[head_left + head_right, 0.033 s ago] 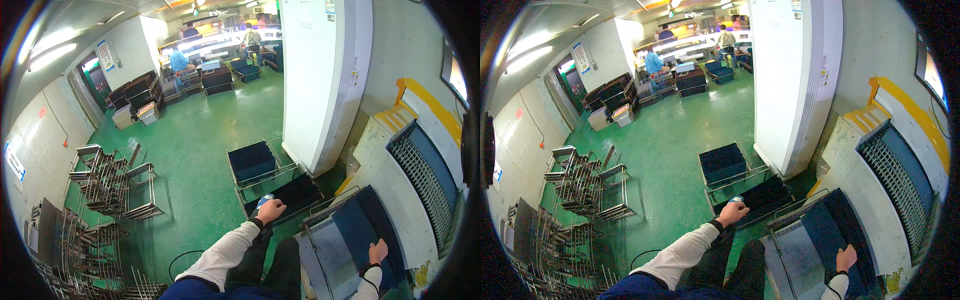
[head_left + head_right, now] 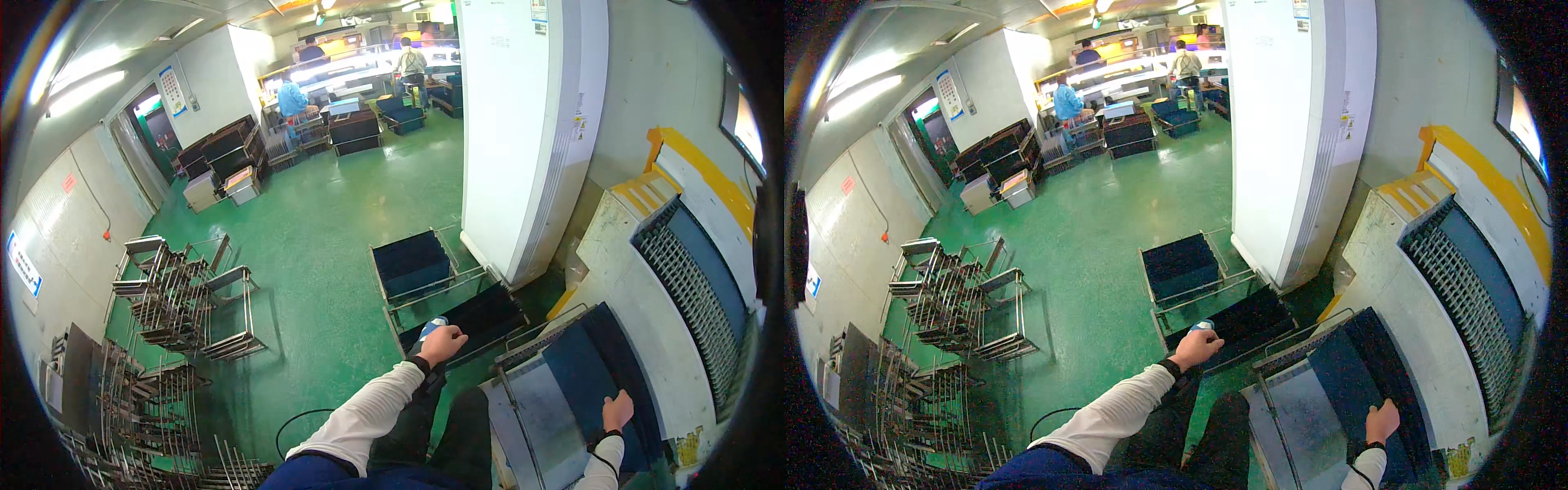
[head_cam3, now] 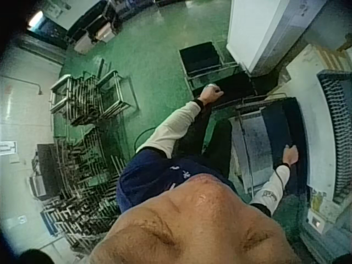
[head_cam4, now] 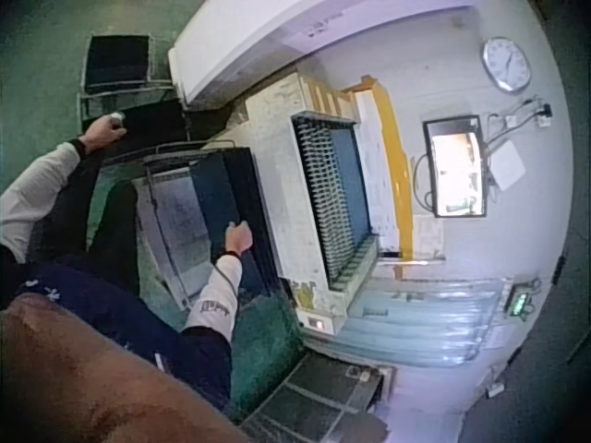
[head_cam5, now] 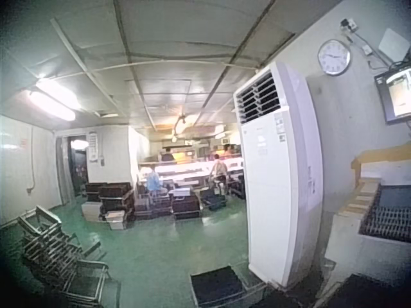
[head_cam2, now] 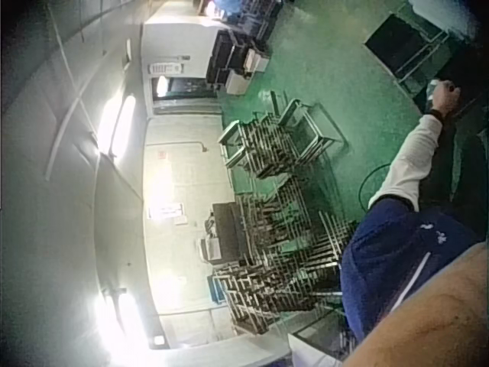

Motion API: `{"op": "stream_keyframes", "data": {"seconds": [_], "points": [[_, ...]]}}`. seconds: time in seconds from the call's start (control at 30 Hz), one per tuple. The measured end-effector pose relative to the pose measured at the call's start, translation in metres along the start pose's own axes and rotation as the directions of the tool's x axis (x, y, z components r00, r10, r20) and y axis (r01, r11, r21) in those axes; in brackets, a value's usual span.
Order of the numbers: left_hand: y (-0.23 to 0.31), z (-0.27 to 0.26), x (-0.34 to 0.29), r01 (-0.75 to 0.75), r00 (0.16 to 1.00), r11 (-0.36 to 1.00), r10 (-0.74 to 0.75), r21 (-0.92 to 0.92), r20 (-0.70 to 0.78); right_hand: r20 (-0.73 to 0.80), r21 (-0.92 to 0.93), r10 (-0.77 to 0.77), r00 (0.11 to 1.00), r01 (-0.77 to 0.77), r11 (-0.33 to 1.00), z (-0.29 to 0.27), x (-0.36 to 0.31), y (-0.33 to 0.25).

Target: Taking processed blue rectangular panels from a machine output and placing them into metal drying/transport racks.

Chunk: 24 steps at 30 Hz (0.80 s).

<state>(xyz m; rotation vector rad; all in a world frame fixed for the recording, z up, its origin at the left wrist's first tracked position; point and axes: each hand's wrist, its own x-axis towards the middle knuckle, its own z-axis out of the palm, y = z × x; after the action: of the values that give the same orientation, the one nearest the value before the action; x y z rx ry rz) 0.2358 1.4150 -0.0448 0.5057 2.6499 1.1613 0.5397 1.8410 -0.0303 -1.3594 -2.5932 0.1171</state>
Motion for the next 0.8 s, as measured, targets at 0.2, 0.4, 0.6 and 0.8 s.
{"op": "stream_keyframes", "data": {"seconds": [0.2, 0.4, 0.6, 0.8], "points": [[0.0, 0.002, 0.001, 0.019, 1.0, 1.0, -0.019, 0.005, 0.006, 0.031, -0.064, -0.002, 1.0, 0.004, 0.998, 0.008, 0.006, 0.01], [0.01, -0.004, -0.001, 0.048, 0.997, 0.999, -0.048, 0.0, 0.069, 0.006, -0.075, -0.012, 1.0, 0.012, 0.997, 0.005, 0.003, 0.009], [0.0, 0.001, 0.001, 0.008, 1.0, 1.0, -0.008, -0.002, 0.01, -0.038, -0.064, -0.031, 0.999, 0.028, 0.998, 0.002, 0.001, 0.004], [0.0, 0.001, 0.001, 0.016, 1.0, 1.0, -0.016, 0.009, 0.022, -0.04, -0.05, -0.043, 0.998, 0.041, 0.998, 0.002, -0.001, 0.002]]}}
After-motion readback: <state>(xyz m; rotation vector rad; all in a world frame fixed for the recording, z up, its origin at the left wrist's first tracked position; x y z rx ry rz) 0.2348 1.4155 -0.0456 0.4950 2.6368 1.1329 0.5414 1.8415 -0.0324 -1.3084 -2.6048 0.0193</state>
